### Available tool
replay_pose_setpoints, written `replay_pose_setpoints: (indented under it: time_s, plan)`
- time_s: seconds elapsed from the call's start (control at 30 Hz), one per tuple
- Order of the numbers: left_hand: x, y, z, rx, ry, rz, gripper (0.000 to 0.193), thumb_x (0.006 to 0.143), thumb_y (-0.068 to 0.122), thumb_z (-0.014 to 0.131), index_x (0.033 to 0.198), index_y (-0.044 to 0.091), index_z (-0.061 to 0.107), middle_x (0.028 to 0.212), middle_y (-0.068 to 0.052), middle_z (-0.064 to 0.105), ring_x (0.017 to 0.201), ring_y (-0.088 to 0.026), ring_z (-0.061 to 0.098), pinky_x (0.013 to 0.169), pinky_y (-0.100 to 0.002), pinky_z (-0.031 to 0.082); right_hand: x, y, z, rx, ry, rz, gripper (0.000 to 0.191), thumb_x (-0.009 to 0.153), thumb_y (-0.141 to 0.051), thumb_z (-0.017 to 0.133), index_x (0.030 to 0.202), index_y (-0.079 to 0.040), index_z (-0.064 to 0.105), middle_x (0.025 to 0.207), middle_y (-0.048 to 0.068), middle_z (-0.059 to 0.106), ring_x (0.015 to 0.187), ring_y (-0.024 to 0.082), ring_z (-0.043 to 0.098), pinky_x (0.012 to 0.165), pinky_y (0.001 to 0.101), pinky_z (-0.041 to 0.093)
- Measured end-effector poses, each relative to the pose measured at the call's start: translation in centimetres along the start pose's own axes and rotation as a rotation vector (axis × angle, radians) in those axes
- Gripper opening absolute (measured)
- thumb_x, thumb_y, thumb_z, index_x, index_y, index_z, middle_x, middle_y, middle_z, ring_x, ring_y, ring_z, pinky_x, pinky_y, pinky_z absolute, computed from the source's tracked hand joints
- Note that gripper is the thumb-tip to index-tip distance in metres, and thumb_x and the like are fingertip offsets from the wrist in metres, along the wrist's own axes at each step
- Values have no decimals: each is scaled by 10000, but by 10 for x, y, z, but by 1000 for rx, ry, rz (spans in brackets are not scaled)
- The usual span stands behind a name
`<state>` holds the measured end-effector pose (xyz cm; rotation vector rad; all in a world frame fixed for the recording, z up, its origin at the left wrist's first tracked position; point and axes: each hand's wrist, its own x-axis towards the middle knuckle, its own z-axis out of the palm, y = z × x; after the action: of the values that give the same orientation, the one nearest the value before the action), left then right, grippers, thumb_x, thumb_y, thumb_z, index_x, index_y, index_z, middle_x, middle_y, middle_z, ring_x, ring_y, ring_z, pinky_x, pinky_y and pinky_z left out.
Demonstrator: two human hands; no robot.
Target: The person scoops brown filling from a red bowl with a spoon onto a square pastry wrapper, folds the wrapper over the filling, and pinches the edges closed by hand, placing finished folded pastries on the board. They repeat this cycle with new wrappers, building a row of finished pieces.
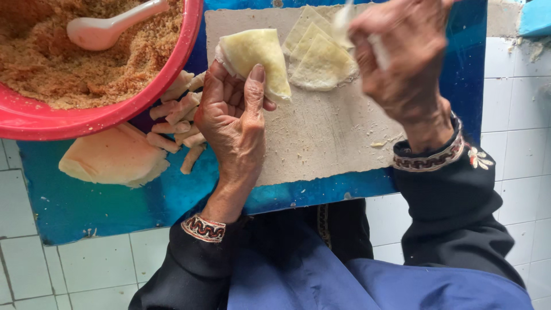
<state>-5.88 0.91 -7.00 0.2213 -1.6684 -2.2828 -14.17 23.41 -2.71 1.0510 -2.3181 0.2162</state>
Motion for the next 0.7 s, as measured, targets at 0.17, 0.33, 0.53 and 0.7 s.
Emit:
replay_pose_setpoints:
  time_s: [0.17, 0.33, 0.53, 0.7]
  plan:
    - [-2, 3, -1, -21, -17, -10, 267, 1094, 83, 668, 1336, 1, 589, 1105, -53, 732, 866, -48, 688, 712, -224, 595, -17, -20, -10, -70, -96, -132, 78, 1012, -91, 746, 1080, -105, 712, 1011, -33, 677, 1086, 222, 518, 1001, 475, 300]
    - [-2, 5, -1, -3, -33, 6, 244, 1087, 84, 660, 1313, 9, 602, 1091, -40, 735, 882, -48, 688, 708, -218, 600, -19, -35, -20, -119, -122, -134, 105, 973, -53, 792, 1029, -104, 720, 976, -41, 671, 1072, 217, 526, 964, 472, 297]
    - [-2, 7, 0, 5, -40, -1, 221, 1095, 63, 667, 1300, 1, 614, 1079, -41, 729, 851, -43, 675, 718, -220, 597, -21, -43, -22, -29, -156, -99, 107, 994, -86, 812, 1055, -88, 725, 1043, -23, 706, 1105, 233, 550, 968, 480, 291]
    - [-2, 8, 1, 18, -42, -39, 256, 1066, 56, 666, 1308, -5, 608, 1069, -41, 733, 865, -50, 679, 700, -216, 594, -20, -44, -21, 33, -198, -42, 108, 1005, -71, 798, 1091, -111, 747, 1123, -32, 732, 1102, 222, 561, 964, 476, 279]
